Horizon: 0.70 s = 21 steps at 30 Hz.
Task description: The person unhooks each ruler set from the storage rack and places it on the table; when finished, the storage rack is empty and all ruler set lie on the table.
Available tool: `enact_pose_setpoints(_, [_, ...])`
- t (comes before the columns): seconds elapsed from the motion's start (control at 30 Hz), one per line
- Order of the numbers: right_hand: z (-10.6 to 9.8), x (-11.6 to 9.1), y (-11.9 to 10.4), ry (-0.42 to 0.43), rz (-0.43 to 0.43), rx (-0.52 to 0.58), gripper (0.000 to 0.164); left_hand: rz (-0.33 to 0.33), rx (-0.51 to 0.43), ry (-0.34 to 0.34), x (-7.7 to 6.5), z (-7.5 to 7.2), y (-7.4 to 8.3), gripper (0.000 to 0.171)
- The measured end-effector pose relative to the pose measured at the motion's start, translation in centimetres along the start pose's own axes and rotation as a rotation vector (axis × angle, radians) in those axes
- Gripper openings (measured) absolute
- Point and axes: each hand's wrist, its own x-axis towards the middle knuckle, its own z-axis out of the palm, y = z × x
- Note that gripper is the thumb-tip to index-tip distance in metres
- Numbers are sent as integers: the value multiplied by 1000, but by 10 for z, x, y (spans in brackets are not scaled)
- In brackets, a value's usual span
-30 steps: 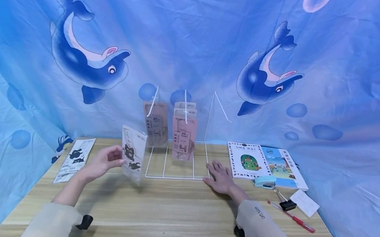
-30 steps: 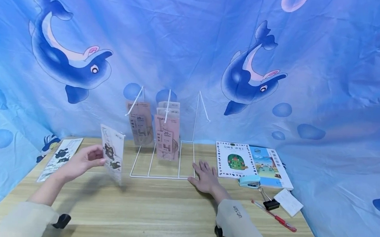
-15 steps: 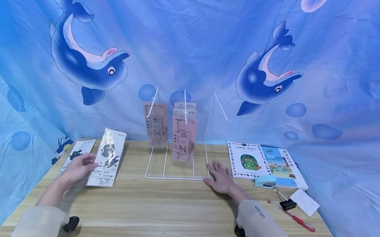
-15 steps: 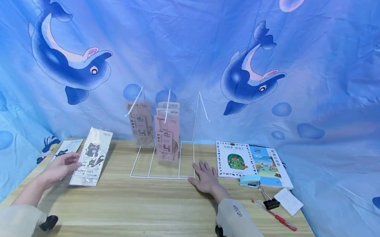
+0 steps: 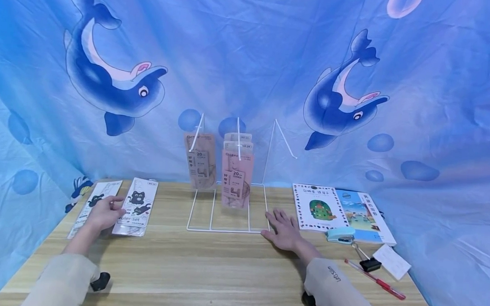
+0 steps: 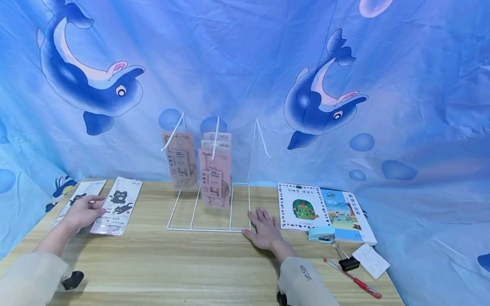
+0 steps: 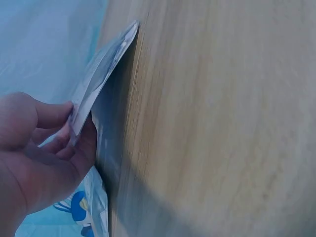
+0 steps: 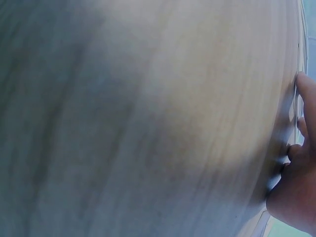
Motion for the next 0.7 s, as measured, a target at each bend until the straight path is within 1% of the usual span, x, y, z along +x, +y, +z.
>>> enact_pose_setpoints(0.2, [0,-1,-2,-7,-9,-6,66,-10,-5,-4,1,1,-1,67])
enact_pose_setpoints(0.33, [0,-1,-3,-10,-3,-5,66,-11,-4,9,1,0,-2,66])
enact_pose_setpoints(0.4, [-1,-1,-3,-1,-3,0,66,-29,-15,22,2,0,-2,64])
enact_pose_setpoints(0.6, [-1,-1,-3,2,0,-8,66,-107,-52,91,3,3,-3,57])
enact_pose_setpoints(0.7, [-1,-1,-2,1,-3,-5,66,-132,-65,103,2,4,-4,54])
